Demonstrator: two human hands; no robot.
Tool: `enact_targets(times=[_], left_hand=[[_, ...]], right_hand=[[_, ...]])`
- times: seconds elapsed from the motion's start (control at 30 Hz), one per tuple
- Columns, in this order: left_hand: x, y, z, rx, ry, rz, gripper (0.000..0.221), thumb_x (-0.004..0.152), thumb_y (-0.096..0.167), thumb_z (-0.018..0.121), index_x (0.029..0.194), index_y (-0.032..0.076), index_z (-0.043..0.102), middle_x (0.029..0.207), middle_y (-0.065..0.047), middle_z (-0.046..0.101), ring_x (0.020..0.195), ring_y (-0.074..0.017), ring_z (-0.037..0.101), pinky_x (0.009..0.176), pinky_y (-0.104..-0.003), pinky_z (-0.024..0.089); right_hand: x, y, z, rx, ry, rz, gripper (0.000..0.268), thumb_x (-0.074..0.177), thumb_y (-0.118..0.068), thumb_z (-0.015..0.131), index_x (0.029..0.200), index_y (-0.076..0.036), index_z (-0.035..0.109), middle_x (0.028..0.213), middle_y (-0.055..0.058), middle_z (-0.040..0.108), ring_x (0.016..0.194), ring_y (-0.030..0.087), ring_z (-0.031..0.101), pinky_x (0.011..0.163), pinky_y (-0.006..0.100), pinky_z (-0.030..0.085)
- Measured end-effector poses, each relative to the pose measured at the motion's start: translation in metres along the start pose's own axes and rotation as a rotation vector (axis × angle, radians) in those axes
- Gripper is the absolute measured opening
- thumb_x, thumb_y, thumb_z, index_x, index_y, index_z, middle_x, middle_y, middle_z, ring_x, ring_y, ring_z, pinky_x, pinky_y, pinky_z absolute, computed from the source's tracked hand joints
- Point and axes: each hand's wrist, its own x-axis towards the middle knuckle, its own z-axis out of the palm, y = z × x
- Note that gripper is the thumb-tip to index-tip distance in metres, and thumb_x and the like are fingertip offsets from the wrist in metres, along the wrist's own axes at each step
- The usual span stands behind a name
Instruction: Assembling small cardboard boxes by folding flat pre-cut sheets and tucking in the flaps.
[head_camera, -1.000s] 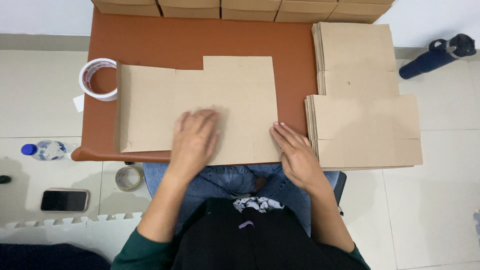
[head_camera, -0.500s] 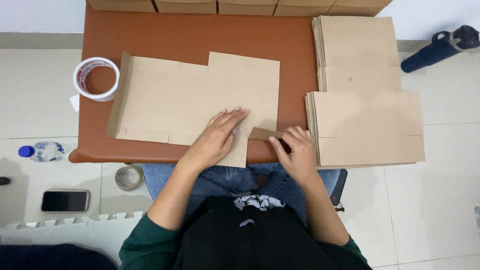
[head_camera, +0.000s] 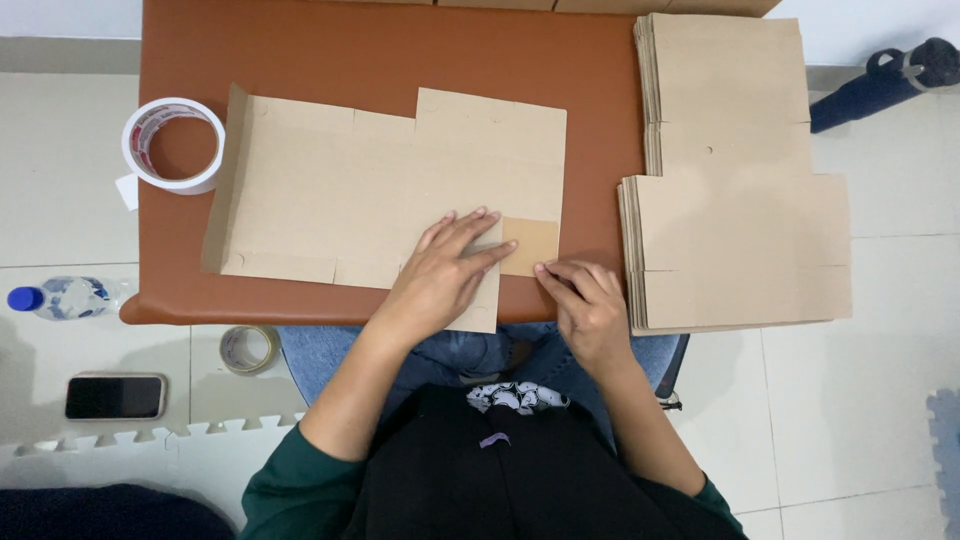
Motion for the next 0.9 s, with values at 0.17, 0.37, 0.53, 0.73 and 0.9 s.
enact_targets(times=[0.17,0.37,0.53,0.73,0.9], left_hand=[[0.000,0.001,-0.002,-0.021,-0.017,-0.022,0.039,0.094,0.002,0.056,0.127,0.015,0.071,0.143,-0.018,0.057,0.141,-0.0345,0.046,0.119,-0.054,0.027],[-0.012,-0.006,-0.029,-0.097,-0.053,-0.062,0.044,0.092,-0.009,0.046,0.127,0.005,0.069,0.138,-0.020,0.061,0.138,-0.0335,0.050,0.119,-0.049,0.029],[-0.042,-0.009,-0.071,-0.248,-0.029,-0.170,0.054,0.083,-0.015,0.040,0.128,-0.001,0.066,0.131,-0.023,0.064,0.132,-0.0396,0.054,0.117,-0.052,0.033],[-0.049,-0.002,-0.085,-0.348,-0.046,-0.132,0.065,0.069,0.004,0.052,0.133,-0.003,0.061,0.134,-0.027,0.063,0.130,-0.0476,0.053,0.117,-0.060,0.030],[-0.046,-0.013,-0.040,-0.077,0.274,-0.288,0.065,0.092,0.010,0.071,0.151,0.010,0.045,0.126,-0.015,0.050,0.113,-0.0377,0.060,0.100,-0.049,0.045]], right_hand=[[0.027,-0.023,0.007,0.066,-0.070,-0.072,0.025,0.090,0.002,0.063,0.107,-0.009,0.078,0.107,0.008,0.072,0.104,0.029,0.067,0.082,0.037,0.051],[0.057,-0.033,-0.019,0.349,-0.307,-0.078,0.033,0.079,0.001,0.064,0.111,0.001,0.072,0.113,0.018,0.068,0.111,0.040,0.062,0.093,0.046,0.050],[0.045,-0.030,-0.015,0.368,-0.454,-0.042,0.059,0.073,-0.013,0.081,0.129,-0.006,0.064,0.127,0.019,0.061,0.123,0.043,0.054,0.102,0.054,0.044],[0.042,-0.032,0.019,0.316,-0.105,0.061,0.018,0.095,-0.022,0.069,0.111,-0.018,0.075,0.097,-0.001,0.068,0.093,0.023,0.063,0.083,0.035,0.050],[0.043,-0.036,0.026,0.257,0.064,0.196,0.054,0.091,-0.011,0.077,0.135,-0.001,0.047,0.114,0.012,0.060,0.090,0.026,0.071,0.080,0.035,0.060]])
